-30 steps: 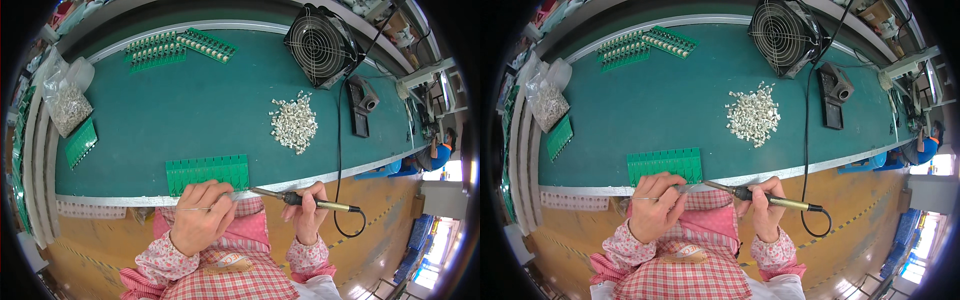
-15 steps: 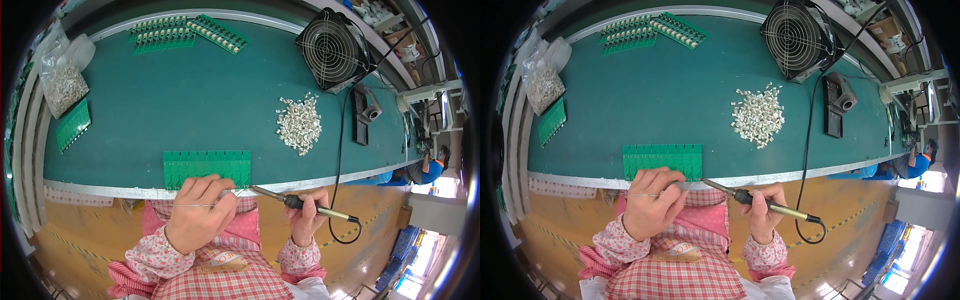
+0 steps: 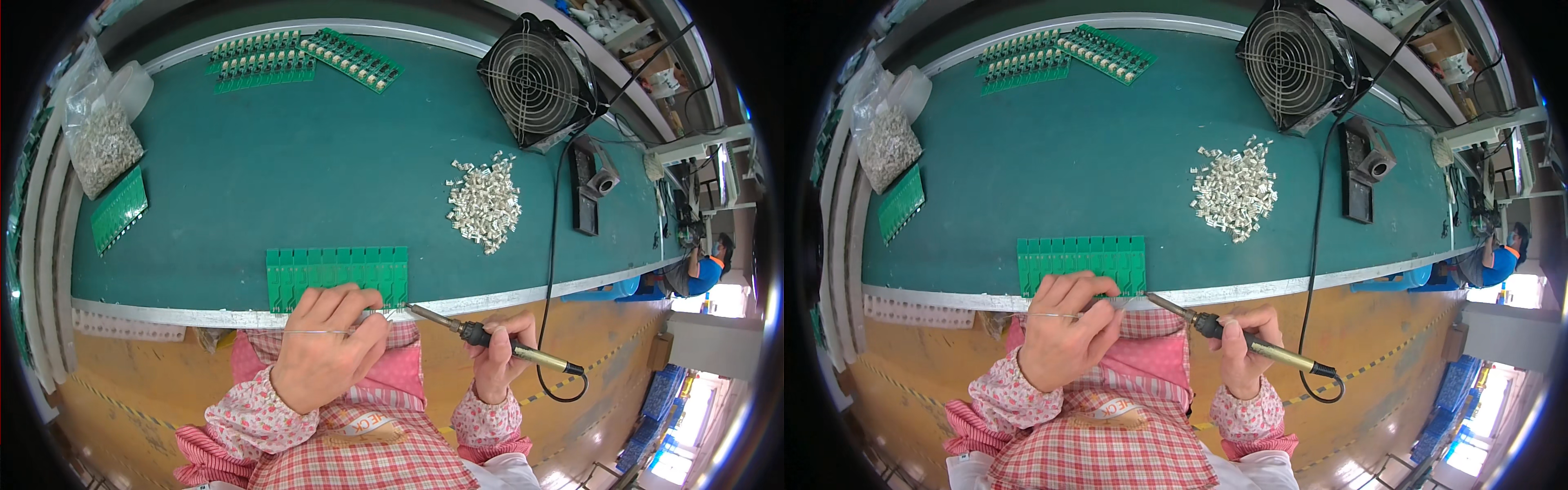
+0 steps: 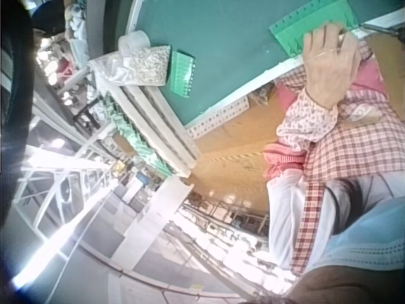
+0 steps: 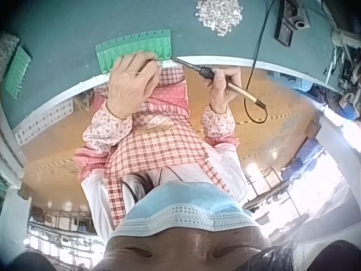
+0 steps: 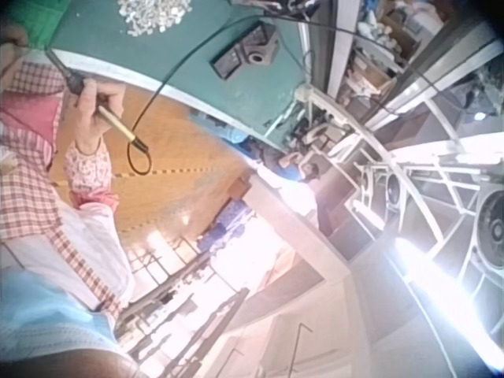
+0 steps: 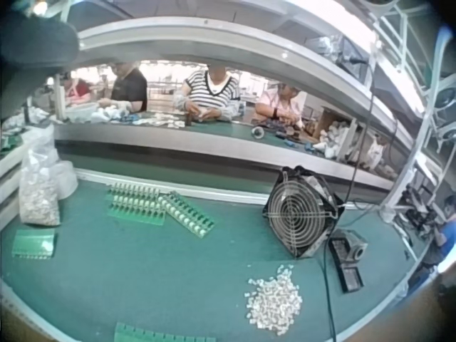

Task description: The person solders components onto a circuit board strip using a soldering iron and solder wire, attaches metal components to another circuit board strip by hand, and then solders the connections on the board.

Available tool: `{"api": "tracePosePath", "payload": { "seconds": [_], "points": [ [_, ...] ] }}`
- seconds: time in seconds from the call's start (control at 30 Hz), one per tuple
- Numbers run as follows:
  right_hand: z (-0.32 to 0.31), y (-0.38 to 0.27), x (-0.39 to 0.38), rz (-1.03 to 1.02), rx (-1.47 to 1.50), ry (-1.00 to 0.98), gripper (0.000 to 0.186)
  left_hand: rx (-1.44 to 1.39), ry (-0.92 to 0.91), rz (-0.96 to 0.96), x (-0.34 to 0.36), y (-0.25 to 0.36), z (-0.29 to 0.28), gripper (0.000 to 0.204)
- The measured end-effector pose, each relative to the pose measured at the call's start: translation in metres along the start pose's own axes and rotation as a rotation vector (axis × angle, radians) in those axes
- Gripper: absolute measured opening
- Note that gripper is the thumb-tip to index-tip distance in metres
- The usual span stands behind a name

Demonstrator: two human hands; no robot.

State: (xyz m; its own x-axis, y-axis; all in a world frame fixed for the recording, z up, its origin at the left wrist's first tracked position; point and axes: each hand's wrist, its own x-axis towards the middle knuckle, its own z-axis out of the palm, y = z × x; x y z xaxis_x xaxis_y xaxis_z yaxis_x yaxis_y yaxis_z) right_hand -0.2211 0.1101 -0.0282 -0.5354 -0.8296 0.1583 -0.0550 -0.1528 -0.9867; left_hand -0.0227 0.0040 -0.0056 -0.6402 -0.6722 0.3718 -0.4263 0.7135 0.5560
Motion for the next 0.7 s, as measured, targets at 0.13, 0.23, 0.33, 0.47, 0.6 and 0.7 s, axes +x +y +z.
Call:
{"api": "tracePosePath", "payload": {
  "seconds": [0.13, 0.23, 0.33, 0.47, 0.6, 0.7],
  "points": [
    [0.0024, 0.0003, -0.0024, -0.005, -0.036, 0.069, 0.018, -0.029, 0.013, -0.014, 0.0004, -0.0017, -0.0007, 0.018],
    [0.0009, 0.0006, 0.002, -0.004, 0.066, 0.14, 0.019, -0.052, 0.018, -0.029, 0.0002, -0.0032, -0.0008, 0.017],
    [0.0011, -0.0028, 0.0045, -0.004, 0.114, 0.119, 0.021, -0.079, -0.003, -0.046, 0.0011, -0.0049, -0.0039, 0.016],
    [0.0034, -0.0022, -0.0022, 0.025, 0.079, 0.026, 0.022, -0.079, -0.02, -0.051, 0.0016, -0.0053, -0.0063, 0.016],
    [0.0056, 0.0006, -0.0046, -0.007, 0.091, -0.036, 0.021, -0.086, -0.037, -0.05, 0.0035, -0.0054, -0.0073, 0.016],
    [0.0065, 0.0029, -0.0039, -0.014, 0.115, -0.07, 0.02, -0.084, -0.041, -0.047, 0.0034, -0.0053, -0.0073, 0.016]
  ]
}}
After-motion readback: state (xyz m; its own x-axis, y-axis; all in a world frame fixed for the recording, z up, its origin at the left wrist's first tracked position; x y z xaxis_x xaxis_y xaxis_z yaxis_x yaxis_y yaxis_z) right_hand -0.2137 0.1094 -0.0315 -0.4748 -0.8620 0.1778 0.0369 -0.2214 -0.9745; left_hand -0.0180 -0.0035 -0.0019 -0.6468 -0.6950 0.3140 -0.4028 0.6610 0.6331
